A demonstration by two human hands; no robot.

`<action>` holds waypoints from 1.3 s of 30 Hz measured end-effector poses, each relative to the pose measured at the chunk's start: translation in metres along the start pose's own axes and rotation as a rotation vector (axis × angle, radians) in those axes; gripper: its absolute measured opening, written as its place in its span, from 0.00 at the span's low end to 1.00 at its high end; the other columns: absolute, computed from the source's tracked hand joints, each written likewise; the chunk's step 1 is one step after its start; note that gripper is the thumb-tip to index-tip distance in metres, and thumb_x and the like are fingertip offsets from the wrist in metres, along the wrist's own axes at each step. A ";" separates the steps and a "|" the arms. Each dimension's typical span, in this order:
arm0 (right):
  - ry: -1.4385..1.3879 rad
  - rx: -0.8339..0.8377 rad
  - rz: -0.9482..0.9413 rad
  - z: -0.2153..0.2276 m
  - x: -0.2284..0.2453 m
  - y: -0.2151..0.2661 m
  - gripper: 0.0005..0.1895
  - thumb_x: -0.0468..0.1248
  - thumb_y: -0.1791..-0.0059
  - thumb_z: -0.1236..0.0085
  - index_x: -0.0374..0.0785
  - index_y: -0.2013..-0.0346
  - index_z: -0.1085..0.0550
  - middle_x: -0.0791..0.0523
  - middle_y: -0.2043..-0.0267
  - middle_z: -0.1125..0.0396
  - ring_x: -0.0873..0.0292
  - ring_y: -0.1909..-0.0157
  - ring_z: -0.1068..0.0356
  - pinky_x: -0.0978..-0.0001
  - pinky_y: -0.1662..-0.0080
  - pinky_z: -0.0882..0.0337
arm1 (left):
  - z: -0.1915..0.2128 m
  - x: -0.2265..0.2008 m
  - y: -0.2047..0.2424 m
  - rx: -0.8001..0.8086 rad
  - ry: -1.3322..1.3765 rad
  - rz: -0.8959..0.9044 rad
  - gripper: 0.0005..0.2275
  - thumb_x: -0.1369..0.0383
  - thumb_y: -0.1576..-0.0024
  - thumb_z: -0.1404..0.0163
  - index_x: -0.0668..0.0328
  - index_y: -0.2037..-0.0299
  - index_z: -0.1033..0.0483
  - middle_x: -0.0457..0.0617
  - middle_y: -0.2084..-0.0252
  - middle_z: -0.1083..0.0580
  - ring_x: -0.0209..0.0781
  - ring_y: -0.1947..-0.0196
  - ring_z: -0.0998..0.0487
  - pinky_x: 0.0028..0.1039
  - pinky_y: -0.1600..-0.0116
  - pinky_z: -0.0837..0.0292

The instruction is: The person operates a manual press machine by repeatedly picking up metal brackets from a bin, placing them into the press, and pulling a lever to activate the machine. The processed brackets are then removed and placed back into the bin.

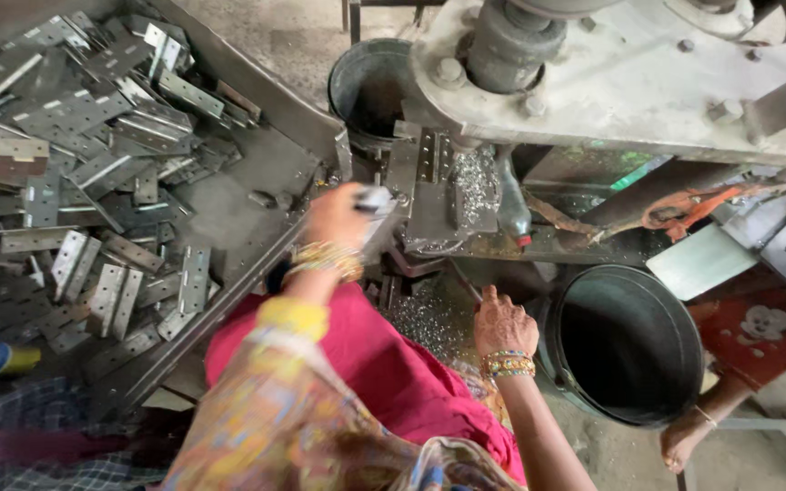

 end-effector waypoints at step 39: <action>-0.188 0.123 0.008 -0.121 -0.030 -0.013 0.20 0.47 0.47 0.53 0.41 0.45 0.37 0.45 0.59 0.27 0.39 0.58 0.25 0.45 0.58 0.26 | -0.146 -0.066 0.025 0.354 -0.708 -0.245 0.18 0.67 0.38 0.61 0.58 0.42 0.24 0.45 0.26 0.41 0.49 0.28 0.42 0.48 0.34 0.45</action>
Point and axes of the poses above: each hand's wrist, its own y-axis away from the middle knuckle, its own z-axis out of the back of the hand, x = y × z, the point moved 10 cm from there along -y, towards the middle knuckle
